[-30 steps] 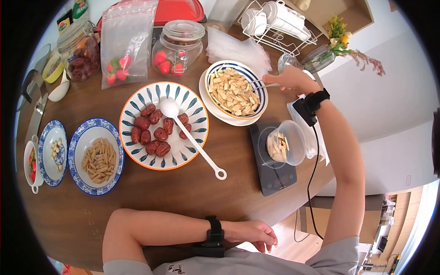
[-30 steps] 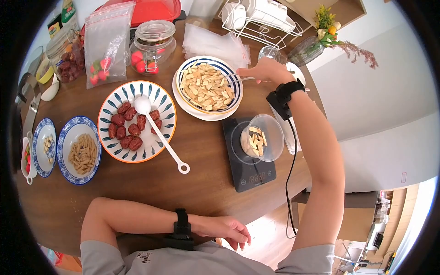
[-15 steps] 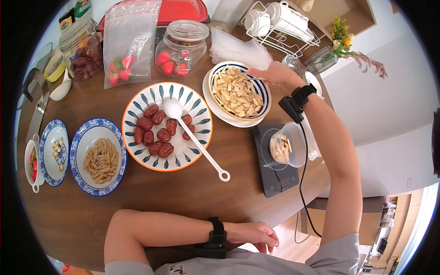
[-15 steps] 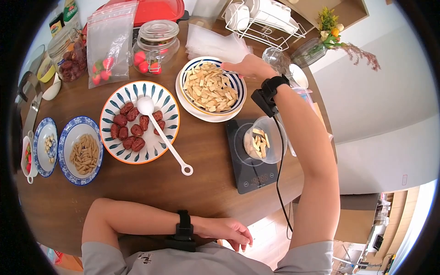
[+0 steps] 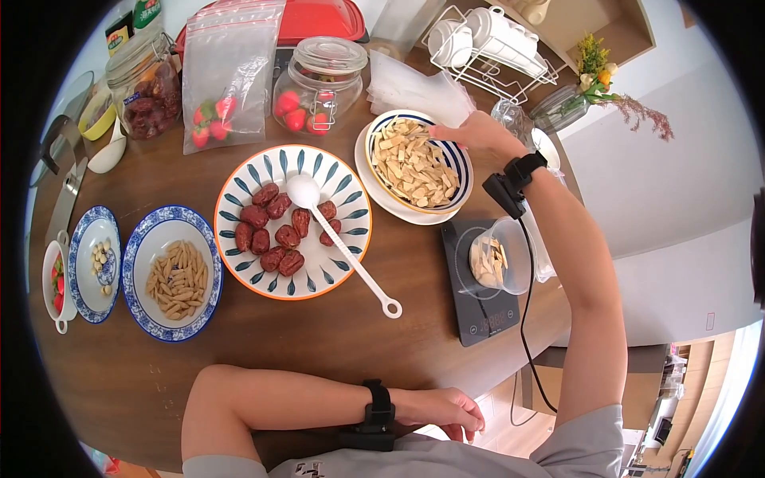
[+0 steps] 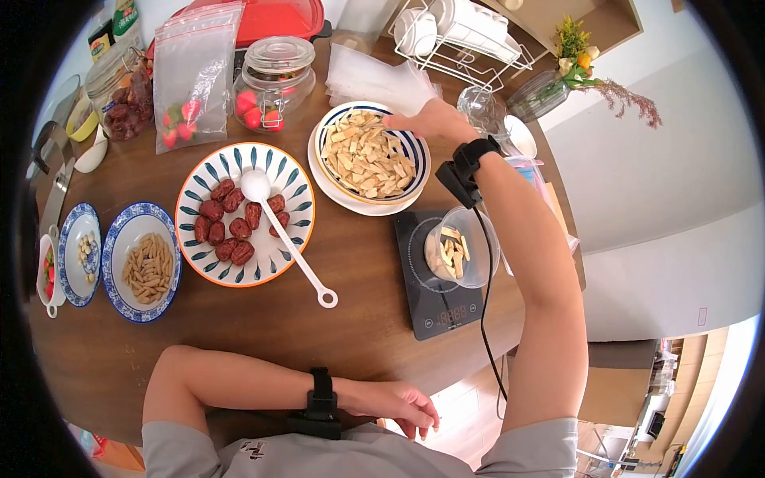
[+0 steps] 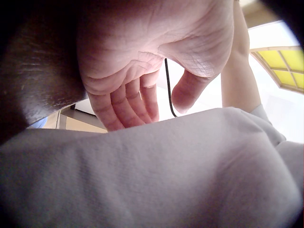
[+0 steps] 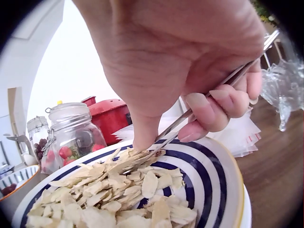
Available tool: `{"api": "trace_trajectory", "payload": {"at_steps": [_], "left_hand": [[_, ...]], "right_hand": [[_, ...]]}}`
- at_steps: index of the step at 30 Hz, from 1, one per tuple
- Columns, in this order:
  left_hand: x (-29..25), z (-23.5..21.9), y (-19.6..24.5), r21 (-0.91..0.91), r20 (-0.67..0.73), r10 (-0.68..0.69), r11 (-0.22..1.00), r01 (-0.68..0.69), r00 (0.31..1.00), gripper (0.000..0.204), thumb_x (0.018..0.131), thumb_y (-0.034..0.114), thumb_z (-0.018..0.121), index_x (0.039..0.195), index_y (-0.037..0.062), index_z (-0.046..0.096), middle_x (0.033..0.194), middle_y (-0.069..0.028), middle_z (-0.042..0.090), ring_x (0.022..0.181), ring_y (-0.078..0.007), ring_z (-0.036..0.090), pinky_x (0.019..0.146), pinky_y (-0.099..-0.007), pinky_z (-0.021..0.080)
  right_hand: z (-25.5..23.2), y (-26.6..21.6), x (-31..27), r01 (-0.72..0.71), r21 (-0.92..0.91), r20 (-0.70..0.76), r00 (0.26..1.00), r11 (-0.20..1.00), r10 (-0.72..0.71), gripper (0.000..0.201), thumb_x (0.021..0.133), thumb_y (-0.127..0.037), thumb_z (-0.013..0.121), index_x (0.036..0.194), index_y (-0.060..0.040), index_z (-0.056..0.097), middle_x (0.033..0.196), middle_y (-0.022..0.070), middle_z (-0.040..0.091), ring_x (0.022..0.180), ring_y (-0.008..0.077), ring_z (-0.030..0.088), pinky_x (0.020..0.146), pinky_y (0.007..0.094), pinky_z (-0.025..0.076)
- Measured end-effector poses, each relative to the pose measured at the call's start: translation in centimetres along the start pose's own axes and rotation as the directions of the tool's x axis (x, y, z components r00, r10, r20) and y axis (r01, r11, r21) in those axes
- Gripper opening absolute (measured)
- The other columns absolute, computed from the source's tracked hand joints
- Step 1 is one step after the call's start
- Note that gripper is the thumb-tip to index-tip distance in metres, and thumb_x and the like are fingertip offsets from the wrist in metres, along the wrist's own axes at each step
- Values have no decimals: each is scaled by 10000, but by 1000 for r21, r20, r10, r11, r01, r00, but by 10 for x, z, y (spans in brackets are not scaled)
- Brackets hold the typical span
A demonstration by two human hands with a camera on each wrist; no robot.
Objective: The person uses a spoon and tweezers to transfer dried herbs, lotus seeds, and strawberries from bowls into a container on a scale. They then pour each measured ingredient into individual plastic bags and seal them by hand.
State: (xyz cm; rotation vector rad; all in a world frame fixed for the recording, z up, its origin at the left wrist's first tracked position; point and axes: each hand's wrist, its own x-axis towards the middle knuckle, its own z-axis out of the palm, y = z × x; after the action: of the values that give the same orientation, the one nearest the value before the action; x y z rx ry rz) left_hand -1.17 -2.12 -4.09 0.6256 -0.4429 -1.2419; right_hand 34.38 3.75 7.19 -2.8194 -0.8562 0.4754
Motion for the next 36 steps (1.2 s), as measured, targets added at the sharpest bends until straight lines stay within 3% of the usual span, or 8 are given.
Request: {"api": "trace_trajectory", "payload": {"at_steps": [14,20,22,29,30,34,36], "left_hand": [[-1,0,3,-10,5,-15,1000,15,1000,361,955,331,593,1176,47,586,1032,-46,618,862,-80,608,775,-206,476],[1,-1,0,-34,10,-7,999,8,1000,336,951,319,603,1150,49,597,1006,-44,622,865,-83,608,783,-200,474],[1,1,1,-30,2,-17,999,17,1000,323,952,311,601,1142,50,598,998,-41,622,868,-84,605,790,-202,473],[-3,5,6,-44,-20,-32,999,32,999,287,946,282,602,1119,52,603,973,-27,614,894,-91,590,829,-223,466],[-2,4,5,-43,-17,-37,998,36,999,287,946,282,602,1119,52,603,973,-27,614,894,-91,590,829,-223,466],[-2,5,5,-40,-25,-23,999,22,999,296,945,285,606,1123,48,604,971,-30,615,894,-92,588,827,-226,467],[-4,5,8,-33,-30,-31,999,30,999,297,946,283,605,1127,47,604,972,-32,616,889,-92,589,824,-226,469]], "right_hand": [[2,13,-1,-10,-76,-46,999,997,7,741,671,-716,704,597,20,668,600,98,606,570,165,554,599,317,448],[-7,21,-17,-5,25,-75,997,1000,7,723,680,-706,709,509,-17,574,520,27,483,527,142,464,529,311,382],[-13,23,-22,25,12,-89,996,1000,-24,695,710,-675,710,493,-39,538,505,-5,429,502,122,400,485,304,318],[-39,26,-76,-22,63,-66,997,998,26,675,727,-654,722,491,-71,478,504,-40,387,481,90,341,452,286,256],[-40,35,-80,-42,97,-48,998,994,47,737,687,-712,706,490,-36,491,495,5,421,490,111,393,473,284,348],[-51,59,-123,-62,44,-80,995,997,65,711,724,-650,726,495,-24,480,491,-7,405,499,99,369,464,289,341],[-52,64,-153,-63,111,-142,987,992,78,681,750,-585,745,505,-8,479,478,0,378,503,93,344,453,305,326]]}}
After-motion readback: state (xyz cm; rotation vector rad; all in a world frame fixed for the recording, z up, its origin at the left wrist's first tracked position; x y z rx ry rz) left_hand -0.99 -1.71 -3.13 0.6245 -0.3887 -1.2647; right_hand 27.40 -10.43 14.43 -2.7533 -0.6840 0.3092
